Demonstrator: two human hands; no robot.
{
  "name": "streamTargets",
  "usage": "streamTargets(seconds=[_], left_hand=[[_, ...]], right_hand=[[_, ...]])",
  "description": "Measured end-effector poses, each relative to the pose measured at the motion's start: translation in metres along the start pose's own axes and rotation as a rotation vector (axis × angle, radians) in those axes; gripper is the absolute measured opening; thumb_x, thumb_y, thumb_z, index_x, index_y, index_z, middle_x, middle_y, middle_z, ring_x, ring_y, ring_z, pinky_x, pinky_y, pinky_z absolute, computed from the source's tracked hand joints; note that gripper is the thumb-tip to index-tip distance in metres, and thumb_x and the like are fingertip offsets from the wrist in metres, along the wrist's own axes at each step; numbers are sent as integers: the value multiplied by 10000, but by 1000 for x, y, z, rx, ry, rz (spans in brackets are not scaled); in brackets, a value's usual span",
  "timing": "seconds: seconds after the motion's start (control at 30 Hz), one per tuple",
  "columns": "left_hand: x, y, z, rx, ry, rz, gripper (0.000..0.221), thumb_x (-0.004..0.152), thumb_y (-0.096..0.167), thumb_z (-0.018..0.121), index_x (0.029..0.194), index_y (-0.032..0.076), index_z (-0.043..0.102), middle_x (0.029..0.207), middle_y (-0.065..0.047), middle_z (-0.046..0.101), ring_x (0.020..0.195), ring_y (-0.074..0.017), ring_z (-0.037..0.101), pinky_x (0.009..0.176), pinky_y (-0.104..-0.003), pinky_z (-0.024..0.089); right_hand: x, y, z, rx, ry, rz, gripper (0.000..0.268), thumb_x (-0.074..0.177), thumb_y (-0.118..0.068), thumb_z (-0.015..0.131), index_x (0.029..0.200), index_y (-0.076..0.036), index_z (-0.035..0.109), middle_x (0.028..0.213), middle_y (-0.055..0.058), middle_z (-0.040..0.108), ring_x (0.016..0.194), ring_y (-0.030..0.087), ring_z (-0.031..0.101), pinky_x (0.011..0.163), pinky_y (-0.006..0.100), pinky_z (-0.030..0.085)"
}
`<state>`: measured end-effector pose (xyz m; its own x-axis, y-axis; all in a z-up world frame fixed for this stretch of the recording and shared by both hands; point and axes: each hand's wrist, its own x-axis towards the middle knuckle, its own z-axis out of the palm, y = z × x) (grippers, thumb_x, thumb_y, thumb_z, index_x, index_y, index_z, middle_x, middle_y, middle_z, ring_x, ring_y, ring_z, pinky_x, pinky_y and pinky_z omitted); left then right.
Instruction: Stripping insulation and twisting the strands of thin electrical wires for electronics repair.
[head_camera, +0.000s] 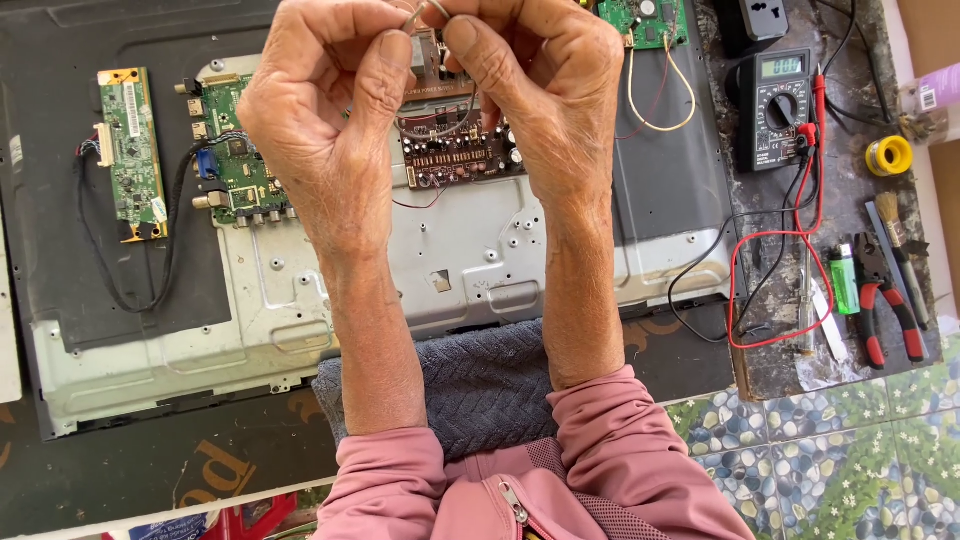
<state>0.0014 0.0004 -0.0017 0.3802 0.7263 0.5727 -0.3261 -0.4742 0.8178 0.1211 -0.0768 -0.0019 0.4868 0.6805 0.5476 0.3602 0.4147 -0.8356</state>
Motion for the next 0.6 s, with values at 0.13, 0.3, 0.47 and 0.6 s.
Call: streamTargets(seconds=[0.13,0.3,0.47,0.6], left_hand=[[1,0,0,-31,8,6,28,1059,102,634,1051,75,632,945,-34,639,795,-122,568,728,-272,536],[1,1,2,-15,-2,20,45,1065,108,620,1045,69,632,896,-40,612,766,-142,566,720,-289,550],[1,1,1,-24,12,9,32,1056,88,634,1044,58,634,883,-53,614,763,-141,571,714,-279,541],[1,-1,2,-20,13,7,32,1053,95,636,1044,64,638,914,-49,643,785,-132,587,732,-279,559]], right_hand=[[1,1,0,12,-5,32,194,1053,-197,650,1106,-16,694,1053,84,753,671,90,548,514,204,489],[1,2,-1,17,-29,-1,233,1061,-233,639,1072,-6,688,1049,77,743,598,92,469,520,213,416],[2,-2,2,6,-42,42,268,1042,-258,644,1074,2,706,976,58,730,591,78,469,498,193,396],[2,0,2,20,-49,42,227,1044,-229,647,1063,-8,696,936,45,699,630,75,495,500,195,442]])
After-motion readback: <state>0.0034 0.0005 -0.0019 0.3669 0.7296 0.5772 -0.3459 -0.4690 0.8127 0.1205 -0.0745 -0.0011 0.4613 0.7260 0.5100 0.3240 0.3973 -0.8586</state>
